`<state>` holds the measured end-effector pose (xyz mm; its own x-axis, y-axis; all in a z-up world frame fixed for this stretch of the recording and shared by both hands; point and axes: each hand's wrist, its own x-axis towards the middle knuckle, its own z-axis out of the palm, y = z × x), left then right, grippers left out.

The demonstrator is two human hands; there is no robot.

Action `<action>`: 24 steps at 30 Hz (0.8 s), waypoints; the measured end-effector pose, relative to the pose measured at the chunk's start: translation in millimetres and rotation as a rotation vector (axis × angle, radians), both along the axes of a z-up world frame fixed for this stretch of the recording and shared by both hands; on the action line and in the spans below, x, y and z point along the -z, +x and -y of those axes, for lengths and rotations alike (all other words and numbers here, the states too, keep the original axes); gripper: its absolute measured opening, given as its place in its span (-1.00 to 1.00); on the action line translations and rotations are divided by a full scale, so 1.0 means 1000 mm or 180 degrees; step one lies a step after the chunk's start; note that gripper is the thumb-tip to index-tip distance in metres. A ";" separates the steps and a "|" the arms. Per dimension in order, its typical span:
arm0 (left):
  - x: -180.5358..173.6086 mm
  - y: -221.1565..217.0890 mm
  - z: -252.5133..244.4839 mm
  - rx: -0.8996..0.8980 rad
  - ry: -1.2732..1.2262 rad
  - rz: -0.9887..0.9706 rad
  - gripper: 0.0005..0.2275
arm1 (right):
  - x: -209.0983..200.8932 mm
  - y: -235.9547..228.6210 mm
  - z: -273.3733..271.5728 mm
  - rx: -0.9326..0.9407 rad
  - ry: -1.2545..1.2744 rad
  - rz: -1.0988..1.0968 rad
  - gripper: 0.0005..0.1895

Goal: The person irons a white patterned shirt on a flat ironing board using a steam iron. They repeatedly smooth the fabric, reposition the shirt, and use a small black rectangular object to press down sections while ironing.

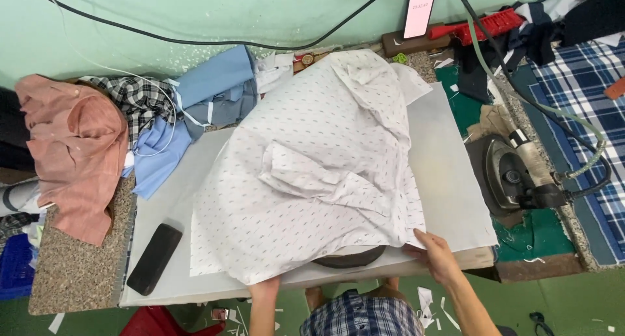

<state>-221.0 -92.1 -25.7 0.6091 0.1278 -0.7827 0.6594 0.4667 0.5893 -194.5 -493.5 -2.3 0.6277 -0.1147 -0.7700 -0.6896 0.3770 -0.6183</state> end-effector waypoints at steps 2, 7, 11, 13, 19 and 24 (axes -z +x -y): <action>-0.007 0.000 -0.004 -0.0506 -0.0212 0.0208 -0.44 | -0.004 0.001 -0.006 0.0048 -0.0017 0.0008 -0.59; -0.023 -0.004 -0.020 -0.2100 -0.0854 0.0829 -0.27 | 0.002 0.005 -0.009 0.0312 0.0189 0.0001 -0.69; -0.003 -0.010 -0.056 -0.2952 -0.0806 0.1068 -0.41 | 0.006 0.008 0.010 0.0415 0.0270 0.0285 -0.71; -0.033 0.004 -0.060 -0.2708 -0.0351 0.0903 -0.53 | -0.022 0.022 0.012 0.0418 0.0317 0.0427 -0.72; -0.103 0.190 -0.091 -0.2035 -0.0247 0.1553 -0.70 | -0.084 0.165 0.011 0.0668 -0.0323 0.1763 -0.68; -0.233 0.228 -0.075 -0.2043 0.0597 0.2798 -0.84 | -0.196 0.216 0.034 0.0371 -0.0813 0.3280 -0.76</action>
<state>6.8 -17.3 207.5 0.7217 0.6907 -0.0444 -0.3570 0.4265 0.8311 21.2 -527.1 193.5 0.9369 -0.2989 0.1812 0.2428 0.1837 -0.9525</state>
